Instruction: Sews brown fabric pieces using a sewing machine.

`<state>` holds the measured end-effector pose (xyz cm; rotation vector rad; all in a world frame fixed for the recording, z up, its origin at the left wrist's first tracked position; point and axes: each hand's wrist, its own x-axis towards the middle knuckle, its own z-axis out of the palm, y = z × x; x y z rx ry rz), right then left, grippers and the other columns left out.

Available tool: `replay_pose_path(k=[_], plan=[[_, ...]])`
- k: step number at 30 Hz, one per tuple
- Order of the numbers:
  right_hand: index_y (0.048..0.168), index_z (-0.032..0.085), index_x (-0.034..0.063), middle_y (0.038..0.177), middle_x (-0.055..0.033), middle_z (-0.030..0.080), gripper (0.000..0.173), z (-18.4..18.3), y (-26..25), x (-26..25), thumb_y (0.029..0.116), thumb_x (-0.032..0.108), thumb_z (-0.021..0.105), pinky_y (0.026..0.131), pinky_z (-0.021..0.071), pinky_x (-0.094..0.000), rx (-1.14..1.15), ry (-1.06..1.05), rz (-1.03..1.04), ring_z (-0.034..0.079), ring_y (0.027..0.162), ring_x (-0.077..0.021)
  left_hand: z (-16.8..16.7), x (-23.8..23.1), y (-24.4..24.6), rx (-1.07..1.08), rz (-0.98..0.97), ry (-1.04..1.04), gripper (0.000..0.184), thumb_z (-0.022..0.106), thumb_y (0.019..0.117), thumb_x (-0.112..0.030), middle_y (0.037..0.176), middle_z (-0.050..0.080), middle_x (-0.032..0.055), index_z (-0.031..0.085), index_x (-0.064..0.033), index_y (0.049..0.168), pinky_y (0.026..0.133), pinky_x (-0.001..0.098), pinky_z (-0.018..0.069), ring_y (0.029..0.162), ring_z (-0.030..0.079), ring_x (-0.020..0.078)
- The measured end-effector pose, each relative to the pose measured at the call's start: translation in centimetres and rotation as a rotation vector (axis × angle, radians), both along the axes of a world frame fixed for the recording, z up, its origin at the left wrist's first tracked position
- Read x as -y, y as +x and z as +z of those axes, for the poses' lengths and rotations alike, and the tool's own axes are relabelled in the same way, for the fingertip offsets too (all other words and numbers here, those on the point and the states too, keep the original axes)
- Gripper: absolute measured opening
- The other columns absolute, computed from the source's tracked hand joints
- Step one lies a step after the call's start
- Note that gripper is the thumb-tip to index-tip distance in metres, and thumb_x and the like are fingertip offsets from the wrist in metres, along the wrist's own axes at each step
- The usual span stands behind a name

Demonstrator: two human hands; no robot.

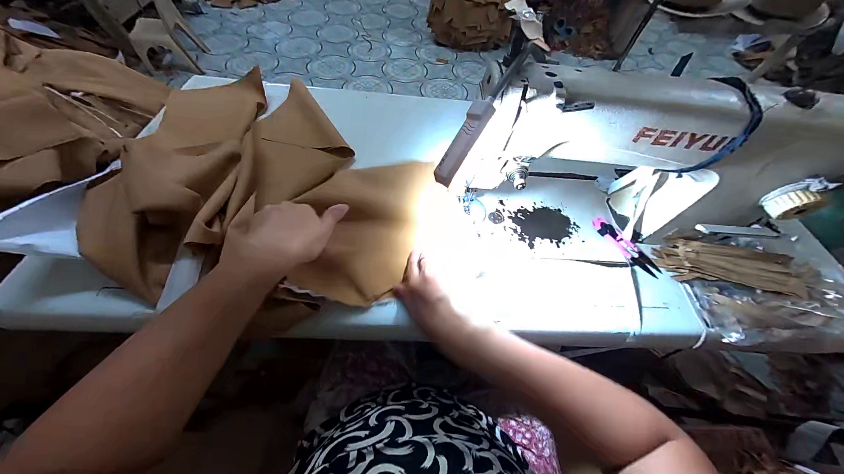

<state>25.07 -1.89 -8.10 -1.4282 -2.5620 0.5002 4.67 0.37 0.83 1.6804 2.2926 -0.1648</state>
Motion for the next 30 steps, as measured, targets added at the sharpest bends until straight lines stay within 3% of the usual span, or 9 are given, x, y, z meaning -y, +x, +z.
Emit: replay_pose_path(k=[2, 4, 9, 11, 16, 20, 22, 27, 30], plan=[[0.121, 0.068, -0.0092, 0.109, -0.0239, 0.071, 0.049, 0.7, -0.1, 3.7, 0.105, 0.034, 0.051, 0.09, 0.053, -0.0526, 0.071, 0.257, 0.076, 0.068, 0.105, -0.0399, -0.2, -2.9, 2.7, -0.002, 0.018, -0.046, 0.088, 0.024, 0.1059, -0.063, 0.127, 0.06, 0.0393, 0.066, 0.0135, 0.116, 0.102, 0.0735, 0.0386, 0.128, 0.053, 0.056], [0.121, 0.072, -0.0026, 0.108, -0.0186, 0.073, 0.05, -0.2, -0.7, 5.5, 0.0996, 0.041, 0.06, 0.094, 0.0493, -0.0607, -0.019, 0.386, 0.109, 0.067, 0.105, -0.041, -1.7, -6.1, 5.4, 0.029, -0.039, -0.003, 0.088, 0.036, 0.1019, -0.068, 0.135, 0.056, 0.0386, 0.062, 0.0114, 0.128, 0.105, 0.0765, 0.0341, 0.133, 0.049, 0.0557], [0.146, 0.057, 0.009, 0.149, -0.0305, 0.05, 0.064, -1.2, -0.9, 5.6, 0.096, 0.048, 0.065, 0.118, 0.0322, -0.0611, -0.168, 0.154, 0.278, 0.042, 0.143, -0.0499, -6.1, -13.3, 9.0, 0.035, -0.733, 0.001, 0.078, 0.049, 0.1002, -0.06, 0.168, 0.023, 0.0218, 0.034, -0.0142, 0.161, 0.119, 0.072, 0.0147, 0.156, 0.016, 0.0433], [0.15, 0.053, 0.0123, 0.157, -0.0292, 0.04, 0.061, -0.7, 1.0, 5.2, 0.0981, 0.041, 0.065, 0.124, 0.0246, -0.0589, -0.245, 0.011, 0.461, 0.032, 0.15, -0.0478, -6.3, -13.6, 7.9, 0.036, -0.693, 0.031, 0.077, 0.049, 0.1011, -0.06, 0.171, 0.016, 0.0166, 0.029, -0.0188, 0.163, 0.119, 0.0695, 0.0189, 0.158, 0.011, 0.0401], [0.114, 0.075, -0.0026, 0.118, -0.0184, 0.072, 0.022, 0.8, 7.2, 3.6, 0.0977, 0.009, 0.065, 0.102, 0.0532, -0.0367, -0.638, -0.213, 0.754, 0.069, 0.114, -0.0257, -5.0, -5.6, 6.8, 0.114, -0.451, 0.347, 0.07, 0.056, 0.1051, -0.037, 0.162, 0.025, 0.034, 0.034, 0.0065, 0.155, 0.12, 0.0683, 0.0184, 0.152, 0.02, 0.0524], [0.096, 0.076, -0.0043, 0.08, -0.0132, 0.072, 0.02, 1.1, 11.6, -2.0, 0.0968, 0.007, 0.059, 0.069, 0.0567, -0.0339, -0.533, 0.029, 0.242, 0.068, 0.072, -0.0167, -8.0, -0.2, 7.0, 0.13, -0.552, 0.196, 0.07, 0.038, 0.1053, -0.057, 0.172, 0.013, 0.0142, 0.025, -0.0228, 0.165, 0.115, 0.0772, 0.005, 0.158, 0.006, 0.0436], [0.097, 0.074, -0.0049, 0.088, -0.0177, 0.071, 0.019, 1.0, 12.8, -6.9, 0.0994, 0.006, 0.059, 0.079, 0.0572, -0.0416, -0.429, 0.178, 0.039, 0.07, 0.082, -0.0257, -7.6, -0.1, 6.1, 0.131, -0.582, 0.131, 0.066, 0.038, 0.1038, -0.062, 0.173, 0.012, 0.0118, 0.03, -0.0341, 0.163, 0.113, 0.0797, 0.004, 0.158, 0.004, 0.0446], [0.11, 0.068, -0.0137, 0.113, -0.0301, 0.068, 0.024, 2.0, 11.7, -15.4, 0.1006, 0.005, 0.056, 0.1, 0.0486, -0.0514, -0.408, 0.12, -0.214, 0.065, 0.112, -0.0399, -7.7, -2.1, 5.0, 0.307, -0.708, 0.482, 0.037, 0.049, 0.1037, -0.035, 0.142, 0.06, 0.0153, 0.074, -0.0095, 0.115, 0.11, 0.0747, 0.0278, 0.142, 0.044, 0.0417], [0.119, 0.063, -0.0102, 0.119, -0.0245, 0.067, 0.028, 1.9, 8.9, -18.0, 0.096, 0.006, 0.066, 0.103, 0.0475, -0.0441, -0.45, -0.022, -0.335, 0.063, 0.115, -0.0289, -8.8, -3.0, 4.6, 0.287, -0.742, 0.36, 0.052, 0.044, 0.1052, -0.046, 0.164, 0.039, 0.0076, 0.057, -0.0115, 0.142, 0.12, 0.0707, 0.009, 0.157, 0.02, 0.035]])
